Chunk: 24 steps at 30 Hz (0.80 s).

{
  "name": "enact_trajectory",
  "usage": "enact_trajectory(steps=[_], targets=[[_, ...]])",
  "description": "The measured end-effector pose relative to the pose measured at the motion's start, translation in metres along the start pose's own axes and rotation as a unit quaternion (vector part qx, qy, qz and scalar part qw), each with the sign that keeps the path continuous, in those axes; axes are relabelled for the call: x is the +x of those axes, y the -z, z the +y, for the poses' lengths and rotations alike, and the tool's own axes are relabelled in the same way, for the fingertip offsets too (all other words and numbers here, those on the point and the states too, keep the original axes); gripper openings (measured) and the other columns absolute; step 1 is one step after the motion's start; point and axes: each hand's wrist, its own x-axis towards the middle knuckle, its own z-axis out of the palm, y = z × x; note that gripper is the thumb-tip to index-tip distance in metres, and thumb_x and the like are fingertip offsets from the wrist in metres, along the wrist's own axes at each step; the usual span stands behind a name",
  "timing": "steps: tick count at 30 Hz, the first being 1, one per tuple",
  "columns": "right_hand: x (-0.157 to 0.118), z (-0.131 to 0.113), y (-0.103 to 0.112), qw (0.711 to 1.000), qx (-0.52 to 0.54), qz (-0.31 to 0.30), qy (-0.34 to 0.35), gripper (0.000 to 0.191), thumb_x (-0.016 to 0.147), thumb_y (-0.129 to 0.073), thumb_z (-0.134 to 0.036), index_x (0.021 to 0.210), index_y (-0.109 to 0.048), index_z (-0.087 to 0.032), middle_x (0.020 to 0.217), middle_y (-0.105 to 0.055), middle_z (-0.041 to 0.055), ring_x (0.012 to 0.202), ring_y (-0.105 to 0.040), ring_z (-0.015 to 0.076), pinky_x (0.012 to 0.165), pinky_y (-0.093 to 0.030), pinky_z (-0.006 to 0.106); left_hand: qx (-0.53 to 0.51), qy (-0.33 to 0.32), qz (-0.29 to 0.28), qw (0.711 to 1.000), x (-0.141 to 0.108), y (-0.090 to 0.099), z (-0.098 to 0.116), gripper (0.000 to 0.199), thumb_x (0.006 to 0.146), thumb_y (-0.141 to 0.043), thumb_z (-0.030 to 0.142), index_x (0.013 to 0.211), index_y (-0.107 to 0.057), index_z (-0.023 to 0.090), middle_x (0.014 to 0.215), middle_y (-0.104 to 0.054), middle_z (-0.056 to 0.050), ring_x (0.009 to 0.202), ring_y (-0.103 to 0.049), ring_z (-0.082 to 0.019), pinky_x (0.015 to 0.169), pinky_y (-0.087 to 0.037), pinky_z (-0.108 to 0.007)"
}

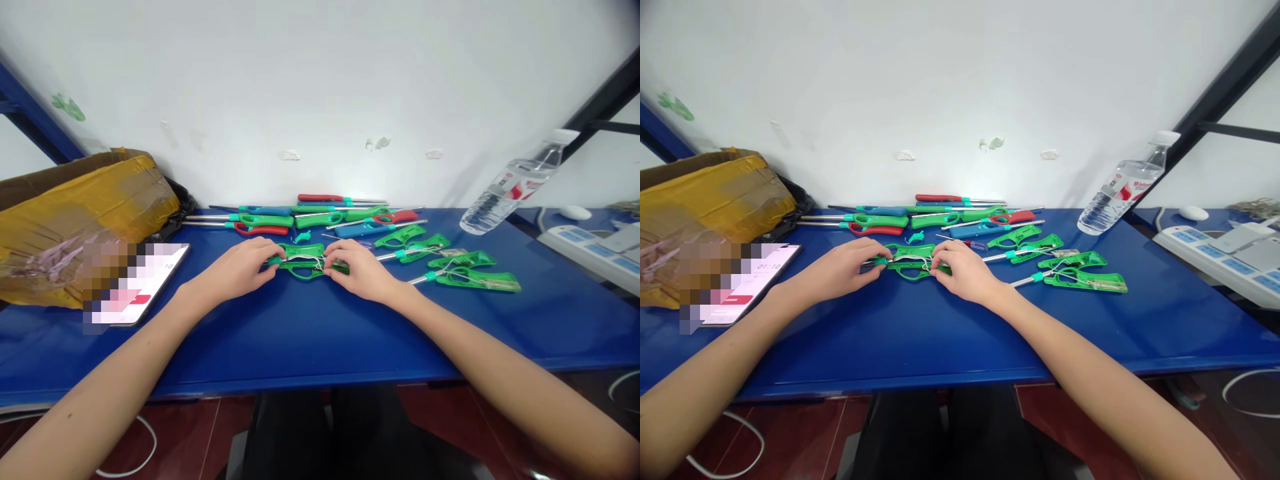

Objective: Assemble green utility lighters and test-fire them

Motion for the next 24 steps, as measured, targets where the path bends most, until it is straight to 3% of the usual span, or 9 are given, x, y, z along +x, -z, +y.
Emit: enact_trajectory(steps=[7,14,24], targets=[[-0.0006,-0.0017,0.0004,0.999,-0.034,-0.006,0.020,0.008,0.089,-0.058,-0.014,0.086,-0.065,-0.018,0.108,-0.066,0.0104,0.105,-0.061,0.0236,0.094,-0.049,0.041,0.001,0.001,0.007,1.000,0.0000,0.0003,-0.0002,0.024,0.094,-0.045,0.028,0.109,-0.062,0.019,0.104,-0.065,-0.008,0.098,-0.061,-0.023,0.085,-0.049,-0.036],[-0.0027,0.0000,-0.0041,0.997,-0.058,0.004,0.048,0.016,0.092,-0.060,-0.029,0.095,-0.074,-0.020,0.110,-0.066,0.0102,0.104,-0.060,0.0255,0.090,-0.052,0.043,0.000,-0.006,0.011,1.000,0.0003,-0.0004,0.0030,0.023,0.094,-0.046,0.027,0.108,-0.061,0.019,0.104,-0.065,-0.008,0.097,-0.061,-0.022,0.085,-0.049,-0.034],[-0.0014,-0.0055,0.0016,0.998,-0.027,0.046,0.030,0.016,0.092,-0.056,-0.024,0.092,-0.072,-0.021,0.109,-0.068,0.0095,0.104,-0.062,0.0251,0.092,-0.051,0.044,0.012,0.001,0.021,1.000,0.0008,0.0004,0.0025,0.024,0.094,-0.045,0.029,0.108,-0.062,0.019,0.104,-0.067,-0.008,0.098,-0.062,-0.023,0.084,-0.050,-0.035]])
